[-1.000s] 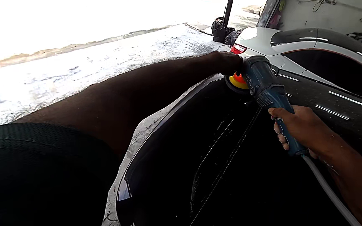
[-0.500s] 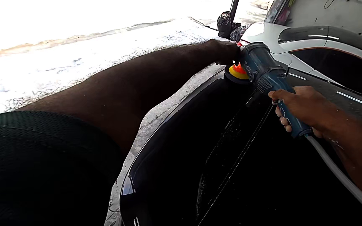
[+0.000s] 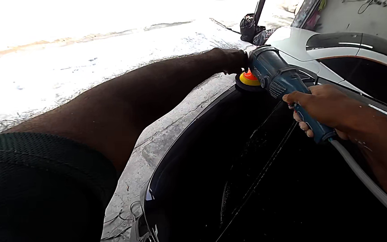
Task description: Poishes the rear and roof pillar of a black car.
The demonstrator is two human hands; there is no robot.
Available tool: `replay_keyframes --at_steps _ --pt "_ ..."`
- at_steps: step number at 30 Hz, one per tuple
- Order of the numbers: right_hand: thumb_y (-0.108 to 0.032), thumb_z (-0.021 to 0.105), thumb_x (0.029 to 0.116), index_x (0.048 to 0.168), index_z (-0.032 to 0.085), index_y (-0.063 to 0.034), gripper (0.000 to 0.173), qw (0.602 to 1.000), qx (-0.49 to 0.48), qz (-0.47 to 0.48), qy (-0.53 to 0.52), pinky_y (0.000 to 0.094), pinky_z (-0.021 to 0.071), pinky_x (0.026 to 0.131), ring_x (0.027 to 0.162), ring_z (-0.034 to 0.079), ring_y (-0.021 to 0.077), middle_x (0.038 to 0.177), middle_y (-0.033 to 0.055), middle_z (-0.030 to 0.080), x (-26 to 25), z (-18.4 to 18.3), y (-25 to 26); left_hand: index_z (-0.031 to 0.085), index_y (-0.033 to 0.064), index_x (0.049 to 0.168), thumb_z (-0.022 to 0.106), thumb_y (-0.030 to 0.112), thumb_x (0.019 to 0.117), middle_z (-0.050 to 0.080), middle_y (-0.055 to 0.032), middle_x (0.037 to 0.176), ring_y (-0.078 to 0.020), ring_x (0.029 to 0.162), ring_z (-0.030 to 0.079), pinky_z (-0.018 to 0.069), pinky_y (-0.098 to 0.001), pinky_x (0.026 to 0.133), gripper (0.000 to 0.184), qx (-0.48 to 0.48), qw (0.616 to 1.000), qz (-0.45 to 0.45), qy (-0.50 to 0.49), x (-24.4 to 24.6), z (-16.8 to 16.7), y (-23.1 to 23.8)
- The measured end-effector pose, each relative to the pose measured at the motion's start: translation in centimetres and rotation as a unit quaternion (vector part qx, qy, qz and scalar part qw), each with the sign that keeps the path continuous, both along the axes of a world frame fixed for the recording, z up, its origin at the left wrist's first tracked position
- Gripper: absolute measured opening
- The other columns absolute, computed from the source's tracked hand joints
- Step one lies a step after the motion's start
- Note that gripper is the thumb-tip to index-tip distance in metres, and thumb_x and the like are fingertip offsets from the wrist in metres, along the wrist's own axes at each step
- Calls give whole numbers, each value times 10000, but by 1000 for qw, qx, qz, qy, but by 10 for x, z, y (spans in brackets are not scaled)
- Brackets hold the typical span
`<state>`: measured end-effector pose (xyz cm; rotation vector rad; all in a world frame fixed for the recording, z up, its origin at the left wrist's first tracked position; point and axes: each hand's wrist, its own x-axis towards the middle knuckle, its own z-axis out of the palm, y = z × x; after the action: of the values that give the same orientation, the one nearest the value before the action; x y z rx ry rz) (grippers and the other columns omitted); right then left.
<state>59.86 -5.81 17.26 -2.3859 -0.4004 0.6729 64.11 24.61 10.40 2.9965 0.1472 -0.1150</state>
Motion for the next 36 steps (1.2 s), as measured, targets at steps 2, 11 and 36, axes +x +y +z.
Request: replay_keyframes --at_steps 2,11,36 --pt "-437 507 1079 1093 564 -60 382 1000 -15 10 1 345 551 398 427 583 175 635 78 556 -3 3 5 719 108 1087 637 241 1018 690 -117 886 -275 720 671 570 -505 691 171 -8 1000 6 0 -12 -2 2" --pt "-445 519 1073 1084 537 -45 400 998 -42 44 6 368 557 399 423 583 193 634 97 557 -33 15 8 732 143 1114 630 219 1014 695 -104 897 -269 731 668 559 -497 688 162 -26 999 16 -11 -64 -8 7" --pt "-432 561 1060 1172 533 -84 367 987 -61 141 43 331 544 393 405 570 178 631 92 557 -162 17 -37 713 84 1008 615 213 1018 697 -132 911 -340 903 692 545 -586 794 163 -45 996 67 -24 -256 -17 -34"
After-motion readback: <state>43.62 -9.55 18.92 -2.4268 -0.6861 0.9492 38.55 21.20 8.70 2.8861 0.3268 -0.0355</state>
